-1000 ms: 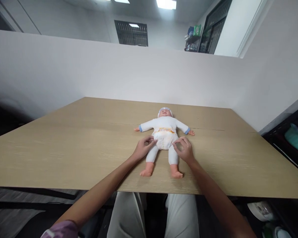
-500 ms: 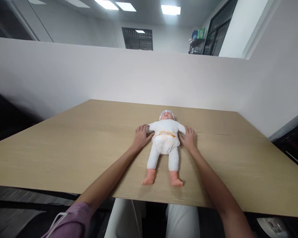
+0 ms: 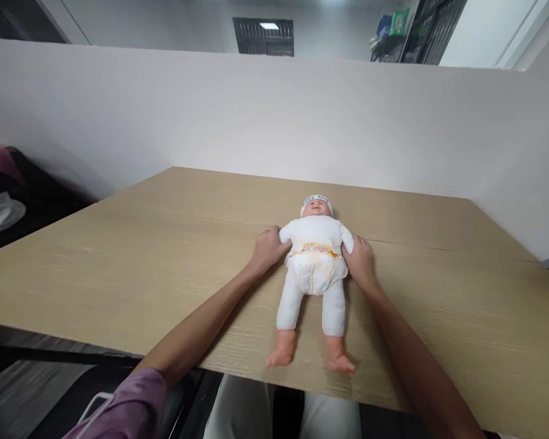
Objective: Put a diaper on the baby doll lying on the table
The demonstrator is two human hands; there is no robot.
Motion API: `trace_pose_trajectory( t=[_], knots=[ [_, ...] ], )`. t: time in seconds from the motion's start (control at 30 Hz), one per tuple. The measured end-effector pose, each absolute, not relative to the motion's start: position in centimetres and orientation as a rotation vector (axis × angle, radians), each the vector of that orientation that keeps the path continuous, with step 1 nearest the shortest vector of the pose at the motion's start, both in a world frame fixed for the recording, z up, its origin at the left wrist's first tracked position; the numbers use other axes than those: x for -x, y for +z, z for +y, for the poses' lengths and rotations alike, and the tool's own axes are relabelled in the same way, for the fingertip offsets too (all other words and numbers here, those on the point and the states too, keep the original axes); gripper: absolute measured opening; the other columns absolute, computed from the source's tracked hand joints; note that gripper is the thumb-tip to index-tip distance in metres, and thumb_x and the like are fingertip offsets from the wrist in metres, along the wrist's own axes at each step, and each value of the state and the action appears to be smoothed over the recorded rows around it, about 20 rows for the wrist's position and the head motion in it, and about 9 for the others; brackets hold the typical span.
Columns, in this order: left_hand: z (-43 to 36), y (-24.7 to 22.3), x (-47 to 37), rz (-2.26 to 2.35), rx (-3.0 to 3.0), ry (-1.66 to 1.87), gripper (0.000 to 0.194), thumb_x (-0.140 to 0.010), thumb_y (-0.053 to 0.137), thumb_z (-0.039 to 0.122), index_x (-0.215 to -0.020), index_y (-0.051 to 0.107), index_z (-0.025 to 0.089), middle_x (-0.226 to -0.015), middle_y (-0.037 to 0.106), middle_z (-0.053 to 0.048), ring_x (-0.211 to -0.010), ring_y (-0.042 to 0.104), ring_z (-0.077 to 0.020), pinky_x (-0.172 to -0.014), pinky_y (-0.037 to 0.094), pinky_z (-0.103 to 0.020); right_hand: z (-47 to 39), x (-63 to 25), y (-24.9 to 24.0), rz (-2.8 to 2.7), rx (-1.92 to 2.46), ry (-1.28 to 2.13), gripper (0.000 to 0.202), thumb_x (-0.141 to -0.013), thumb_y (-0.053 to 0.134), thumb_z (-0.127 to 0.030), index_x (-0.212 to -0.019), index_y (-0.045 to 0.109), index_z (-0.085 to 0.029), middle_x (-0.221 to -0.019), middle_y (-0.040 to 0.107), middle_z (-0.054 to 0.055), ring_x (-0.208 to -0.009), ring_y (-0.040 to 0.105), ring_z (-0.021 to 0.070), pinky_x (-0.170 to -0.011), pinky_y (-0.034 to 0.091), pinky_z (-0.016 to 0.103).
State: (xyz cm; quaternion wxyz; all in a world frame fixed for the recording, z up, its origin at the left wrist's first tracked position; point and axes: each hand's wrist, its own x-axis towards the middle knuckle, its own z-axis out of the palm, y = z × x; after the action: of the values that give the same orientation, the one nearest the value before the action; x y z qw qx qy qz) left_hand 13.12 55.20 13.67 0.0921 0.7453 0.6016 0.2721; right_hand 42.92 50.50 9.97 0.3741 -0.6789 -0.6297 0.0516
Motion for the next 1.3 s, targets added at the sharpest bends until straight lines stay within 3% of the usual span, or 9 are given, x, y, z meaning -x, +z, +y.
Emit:
trace_pose_trajectory(
  t=[0.13, 0.27, 0.5, 0.63, 0.83, 0.97, 1.07, 1.17, 1.3],
  knots=[
    [49.1, 17.5, -12.4, 1.67, -1.973, 0.964, 0.04, -0.089, 0.073, 0.057, -0.102, 0.062, 0.021, -0.094, 0.074, -0.008, -0.082, 0.068, -0.0274, -0.068, 0.042, -0.032, 47.2, -43.0, 12.2, -1.62, 1.654, 0.331, 0.045, -0.089, 0.059, -0.044, -0.124, 0.07, -0.019, -0.121, 0.079, 0.016, -0.103, 0.071, 0.0315, -0.087, 0.056, 0.039],
    [38.1, 18.9, -10.3, 1.617, -1.972, 0.957, 0.032, -0.085, 0.07, 0.047, -0.096, 0.053, 0.023, -0.089, 0.068, -0.003, -0.083, 0.067, -0.0258, -0.07, 0.043, -0.031, 40.8, -44.0, 15.6, -1.677, 1.513, 0.503, 0.052, -0.09, 0.061, -0.05, -0.131, 0.07, -0.02, -0.125, 0.079, 0.01, -0.108, 0.073, 0.0284, -0.089, 0.057, 0.034],
    [16.8, 12.7, -7.2, 1.281, -1.858, 0.669, 0.041, -0.071, 0.065, 0.018, -0.112, 0.058, 0.022, -0.107, 0.074, -0.006, -0.094, 0.07, -0.0261, -0.083, 0.055, -0.035, 26.1, -42.7, 20.1, -2.035, 1.298, 0.689, 0.036, -0.097, 0.066, -0.038, -0.13, 0.072, -0.024, -0.123, 0.075, 0.008, -0.111, 0.068, 0.0276, -0.1, 0.053, 0.039],
    [10.2, 9.4, -2.8, 1.316, -1.856, 0.521, 0.047, -0.072, 0.065, 0.016, -0.118, 0.067, 0.024, -0.112, 0.077, -0.008, -0.102, 0.073, -0.0309, -0.092, 0.059, -0.041, 20.3, -38.5, 18.7, -2.19, 1.292, 0.786, 0.034, -0.101, 0.065, -0.033, -0.134, 0.069, -0.027, -0.126, 0.073, 0.008, -0.117, 0.065, 0.0281, -0.104, 0.05, 0.041],
    [6.4, 2.3, 3.1, 1.36, -1.712, 0.456, 0.071, -0.071, 0.083, 0.039, -0.139, 0.064, 0.041, -0.132, 0.079, -0.004, -0.116, 0.075, -0.0413, -0.097, 0.063, -0.051, 19.1, -31.6, 13.0, -2.313, 1.393, 0.741, 0.049, -0.094, 0.056, -0.014, -0.14, 0.067, -0.027, -0.126, 0.071, 0.008, -0.118, 0.063, 0.0277, -0.105, 0.047, 0.041],
    [6.0, -1.0, 2.2, 1.482, -1.631, 0.463, 0.069, -0.08, 0.073, 0.044, -0.146, 0.057, 0.031, -0.127, 0.08, -0.008, -0.107, 0.079, -0.0358, -0.093, 0.064, -0.044, 21.1, -31.6, 9.4, -2.325, 1.415, 0.849, 0.054, -0.088, 0.058, -0.012, -0.139, 0.07, -0.027, -0.125, 0.072, 0.007, -0.117, 0.066, 0.0262, -0.104, 0.048, 0.037],
    [6.7, -0.4, 0.3, 1.488, -1.643, 0.467, 0.065, -0.086, 0.07, 0.049, -0.144, 0.053, 0.023, -0.125, 0.079, -0.013, -0.106, 0.078, -0.0333, -0.093, 0.062, -0.041, 22.2, -33.3, 6.3, -2.272, 1.483, 0.973, 0.059, -0.085, 0.059, -0.012, -0.141, 0.07, -0.028, -0.133, 0.073, 0.006, -0.122, 0.066, 0.0253, -0.108, 0.048, 0.035],
    [7.6, 1.9, -0.7, 1.401, -1.791, 0.419, 0.056, -0.09, 0.071, 0.051, -0.138, 0.055, 0.025, -0.119, 0.08, -0.012, -0.102, 0.078, -0.0313, -0.089, 0.062, -0.039, 22.0, -34.6, 3.7, -2.252, 1.578, 1.012, 0.062, -0.082, 0.063, -0.012, -0.142, 0.071, -0.025, -0.136, 0.073, 0.009, -0.13, 0.063, 0.029, -0.115, 0.046, 0.041],
    [8.8, 5.9, -0.1, 1.442, -2.16, 0.465, 0.029, -0.098, 0.069, 0.049, -0.115, 0.065, 0.025, -0.107, 0.077, -0.008, -0.095, 0.073, -0.0295, -0.088, 0.057, -0.042, 19.6, -35.2, 3.4, -2.146, 1.539, 0.96, 0.057, -0.094, 0.063, -0.024, -0.151, 0.063, -0.028, -0.15, 0.065, 0.011, -0.142, 0.056, 0.029, -0.124, 0.04, 0.047]
  ],
)
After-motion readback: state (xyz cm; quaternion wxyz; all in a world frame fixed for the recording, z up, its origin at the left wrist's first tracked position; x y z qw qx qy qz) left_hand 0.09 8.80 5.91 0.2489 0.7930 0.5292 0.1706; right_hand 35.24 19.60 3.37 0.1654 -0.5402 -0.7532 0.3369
